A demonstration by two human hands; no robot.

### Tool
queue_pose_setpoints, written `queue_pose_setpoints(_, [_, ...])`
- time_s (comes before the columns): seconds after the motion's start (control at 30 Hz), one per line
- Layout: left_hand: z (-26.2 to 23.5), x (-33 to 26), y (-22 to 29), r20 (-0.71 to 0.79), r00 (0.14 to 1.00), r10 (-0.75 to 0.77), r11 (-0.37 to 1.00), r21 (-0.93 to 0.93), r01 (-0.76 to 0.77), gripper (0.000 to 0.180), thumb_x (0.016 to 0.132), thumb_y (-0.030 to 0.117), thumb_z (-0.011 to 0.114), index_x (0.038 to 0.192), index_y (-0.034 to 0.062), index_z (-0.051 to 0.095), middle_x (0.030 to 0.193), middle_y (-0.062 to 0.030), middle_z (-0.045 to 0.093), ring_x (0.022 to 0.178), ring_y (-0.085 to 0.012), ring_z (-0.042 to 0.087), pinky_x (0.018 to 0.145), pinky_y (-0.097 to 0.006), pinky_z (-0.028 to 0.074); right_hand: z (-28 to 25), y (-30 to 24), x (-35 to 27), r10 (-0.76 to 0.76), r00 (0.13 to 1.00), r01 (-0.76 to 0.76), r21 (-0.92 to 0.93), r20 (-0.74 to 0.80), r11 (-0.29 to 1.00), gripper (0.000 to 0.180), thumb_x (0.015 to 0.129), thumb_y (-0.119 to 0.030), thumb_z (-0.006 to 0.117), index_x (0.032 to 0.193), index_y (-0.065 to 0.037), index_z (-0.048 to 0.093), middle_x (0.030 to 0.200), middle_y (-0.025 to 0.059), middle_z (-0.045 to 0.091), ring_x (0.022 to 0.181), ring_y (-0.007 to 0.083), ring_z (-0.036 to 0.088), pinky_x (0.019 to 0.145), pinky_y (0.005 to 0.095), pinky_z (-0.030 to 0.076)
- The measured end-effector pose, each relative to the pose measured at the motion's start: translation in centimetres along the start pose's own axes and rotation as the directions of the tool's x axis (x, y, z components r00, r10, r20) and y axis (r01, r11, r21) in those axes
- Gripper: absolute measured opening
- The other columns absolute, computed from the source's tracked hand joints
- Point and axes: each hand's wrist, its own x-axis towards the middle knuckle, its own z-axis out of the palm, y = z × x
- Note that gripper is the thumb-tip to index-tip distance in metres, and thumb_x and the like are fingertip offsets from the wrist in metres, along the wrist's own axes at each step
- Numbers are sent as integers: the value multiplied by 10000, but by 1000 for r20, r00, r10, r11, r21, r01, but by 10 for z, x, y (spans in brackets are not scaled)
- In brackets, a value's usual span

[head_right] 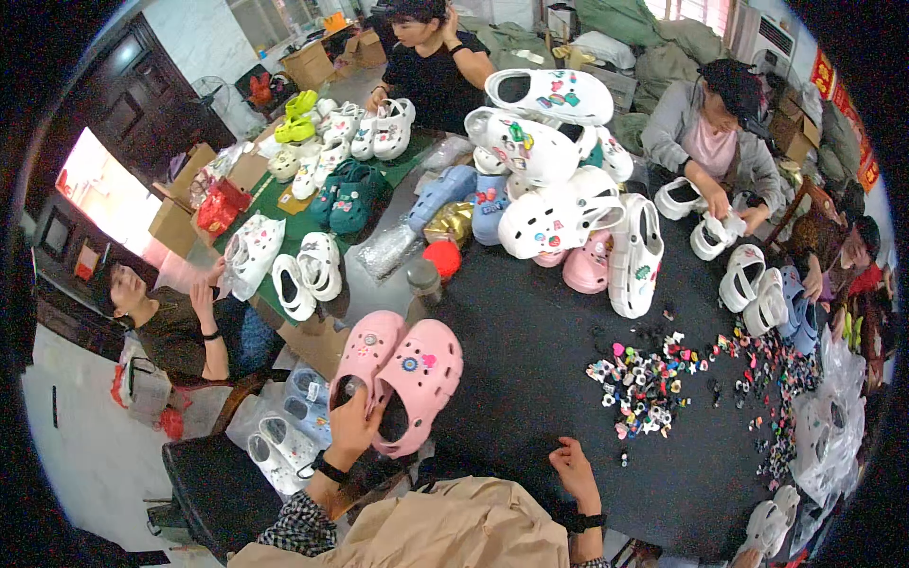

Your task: Decorate shoes by attaching small charms to the holes in the upper.

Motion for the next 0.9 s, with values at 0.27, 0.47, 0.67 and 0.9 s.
queue_pose_setpoints(0.27, [-18,16,-91,-72,981,-179,973,134,187,234,845,210,582,990,52,488,702,-224,602,669,-431,591,584,-530,435,-3,20,14,27,999,-30,80,33,996,357,883,-151,615,1181,-46,448,856,52,568,773,128,582,674,251,475])
queue_pose_setpoints(0.47, [1,50,-141,-71,984,-161,968,181,172,238,846,211,575,990,50,474,773,-217,614,675,-432,591,598,-526,452,0,2,14,86,996,-86,-2,-12,996,325,873,-149,623,1132,-40,461,803,53,589,719,137,594,653,264,472])
queue_pose_setpoints(0.67, [36,83,-171,19,995,-101,981,169,97,251,831,192,590,1004,50,477,819,-206,627,713,-422,605,637,-517,466,5,4,9,70,995,-68,37,-66,997,322,871,-168,627,1122,-43,468,775,41,587,728,134,596,651,261,465])
queue_pose_setpoints(0.9, [70,109,-185,99,983,-156,965,227,130,266,857,270,584,1007,65,505,834,-196,636,748,-409,616,643,-512,465,12,5,4,67,988,-70,-22,-140,997,309,880,-152,622,1125,-39,473,784,41,570,724,129,575,659,266,463])
